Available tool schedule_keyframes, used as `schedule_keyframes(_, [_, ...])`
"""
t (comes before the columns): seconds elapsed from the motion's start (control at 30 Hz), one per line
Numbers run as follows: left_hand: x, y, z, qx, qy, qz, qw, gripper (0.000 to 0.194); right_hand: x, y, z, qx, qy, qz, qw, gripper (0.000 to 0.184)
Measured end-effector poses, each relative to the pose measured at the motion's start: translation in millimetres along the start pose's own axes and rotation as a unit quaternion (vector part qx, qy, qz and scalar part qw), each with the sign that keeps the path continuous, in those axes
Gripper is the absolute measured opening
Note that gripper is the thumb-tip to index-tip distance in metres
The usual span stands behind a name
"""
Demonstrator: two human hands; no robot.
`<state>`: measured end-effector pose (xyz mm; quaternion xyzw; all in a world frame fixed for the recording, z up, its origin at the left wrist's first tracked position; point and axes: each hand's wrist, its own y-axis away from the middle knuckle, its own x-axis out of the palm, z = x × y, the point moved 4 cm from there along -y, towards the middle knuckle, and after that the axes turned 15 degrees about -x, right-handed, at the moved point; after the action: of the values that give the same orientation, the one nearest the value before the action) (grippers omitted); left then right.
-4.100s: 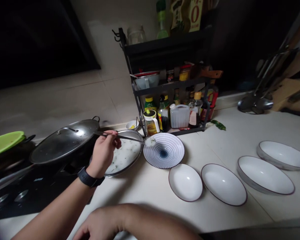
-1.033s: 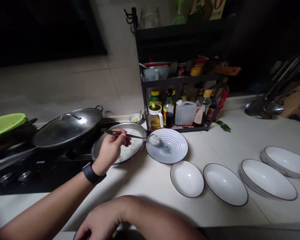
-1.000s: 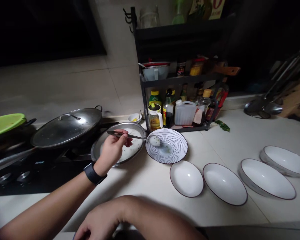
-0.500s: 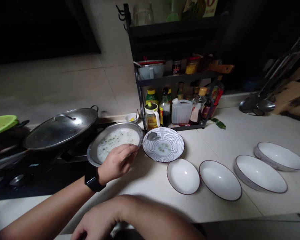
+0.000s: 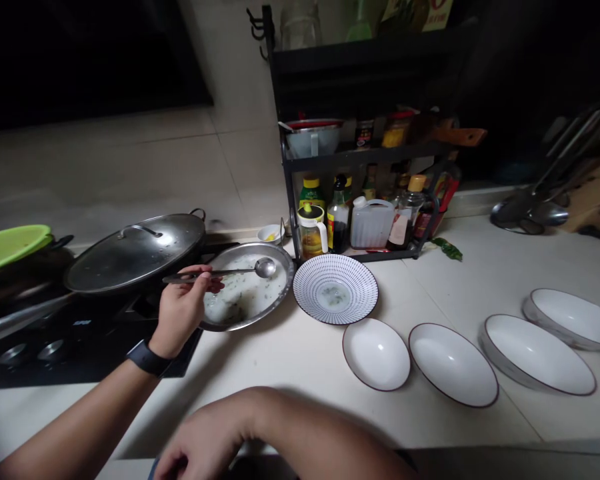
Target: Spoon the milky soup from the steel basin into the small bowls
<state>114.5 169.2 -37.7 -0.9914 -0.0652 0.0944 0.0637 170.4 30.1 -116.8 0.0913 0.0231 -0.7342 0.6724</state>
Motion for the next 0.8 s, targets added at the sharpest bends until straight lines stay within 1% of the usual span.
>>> schedule_keyframes(0.1, [-6.1, -1.4, 8.0, 0.012, -0.055, -0.008, 0.998, 0.035, -0.7, 4.5, 1.1, 0.006, -0.015, -0.006, 1.000, 0.024])
schedule_keyframes(0.17, [-5.9, 0.2, 10.8, 0.020, -0.075, -0.001, 0.997, 0.032, -4.9, 12.2, 6.0, -0.005, -0.015, -0.028, 0.999, 0.022])
schedule_keyframes(0.23, [-4.0, 1.7, 12.9, 0.020, -0.070, 0.011, 0.997, 0.030, -15.1, 23.0, 14.6, -0.039, 0.003, -0.092, 0.995, 0.017])
schedule_keyframes(0.27, [-3.0, 2.1, 13.8, 0.016, -0.059, 0.017, 0.998, 0.031, -22.7, 29.7, 19.4, -0.058, 0.017, -0.145, 0.988, 0.014])
schedule_keyframes(0.3, [-2.0, 2.3, 14.6, 0.012, -0.046, 0.021, 0.999, 0.031, -31.8, 37.6, 24.0, -0.072, 0.037, -0.214, 0.974, 0.012])
schedule_keyframes(0.33, [-1.1, 2.3, 15.1, 0.007, -0.033, 0.024, 0.999, 0.033, -41.4, 46.7, 27.9, -0.076, 0.065, -0.291, 0.951, 0.010])
schedule_keyframes(0.37, [-0.3, 2.2, 15.6, 0.001, -0.021, 0.025, 0.999, 0.034, -50.6, 57.2, 31.1, -0.070, 0.108, -0.372, 0.919, 0.013])
schedule_keyframes(0.4, [0.5, 2.1, 16.0, -0.004, -0.012, 0.027, 1.000, 0.035, -58.5, 68.7, 33.8, -0.056, 0.163, -0.448, 0.877, 0.018])
schedule_keyframes(0.43, [1.1, 1.8, 16.3, -0.007, -0.007, 0.027, 1.000, 0.036, -64.0, 80.5, 36.2, -0.038, 0.231, -0.513, 0.826, 0.022])
schedule_keyframes(0.47, [1.7, 1.5, 16.6, -0.010, -0.004, 0.027, 1.000, 0.036, -67.0, 91.6, 38.5, -0.021, 0.309, -0.560, 0.769, 0.025])
schedule_keyframes(0.5, [2.2, 1.2, 17.0, -0.010, -0.003, 0.026, 1.000, 0.037, -67.4, 101.1, 40.1, -0.009, 0.388, -0.587, 0.711, 0.027])
schedule_keyframes(0.53, [2.6, 1.0, 17.5, -0.010, -0.003, 0.025, 1.000, 0.036, -65.9, 108.2, 40.6, -0.003, 0.462, -0.595, 0.658, 0.028])
schedule_keyframes(0.57, [2.9, 0.8, 18.0, -0.009, -0.006, 0.025, 1.000, 0.036, -63.0, 113.5, 39.7, -0.003, 0.524, -0.593, 0.611, 0.029])
schedule_keyframes(0.6, [3.1, 0.7, 18.7, -0.008, -0.009, 0.024, 1.000, 0.035, -60.0, 117.4, 37.4, -0.004, 0.566, -0.589, 0.576, 0.031])
schedule_keyframes(0.63, [3.1, 0.7, 19.4, -0.008, -0.012, 0.021, 1.000, 0.035, -57.2, 120.3, 34.2, -0.005, 0.590, -0.589, 0.552, 0.033])
schedule_keyframes(0.67, [2.9, 0.8, 20.1, -0.008, -0.012, 0.019, 1.000, 0.035, -55.0, 122.2, 30.8, -0.004, 0.600, -0.591, 0.540, 0.034])
schedule_keyframes(0.73, [2.0, 1.3, 21.0, -0.010, -0.009, 0.012, 1.000, 0.036, -51.8, 122.2, 25.6, -0.004, 0.600, -0.590, 0.540, 0.033])
schedule_keyframes(0.8, [0.9, 2.1, 21.2, -0.011, -0.005, 0.007, 1.000, 0.036, -49.2, 118.2, 23.9, -0.008, 0.604, -0.572, 0.555, 0.031])
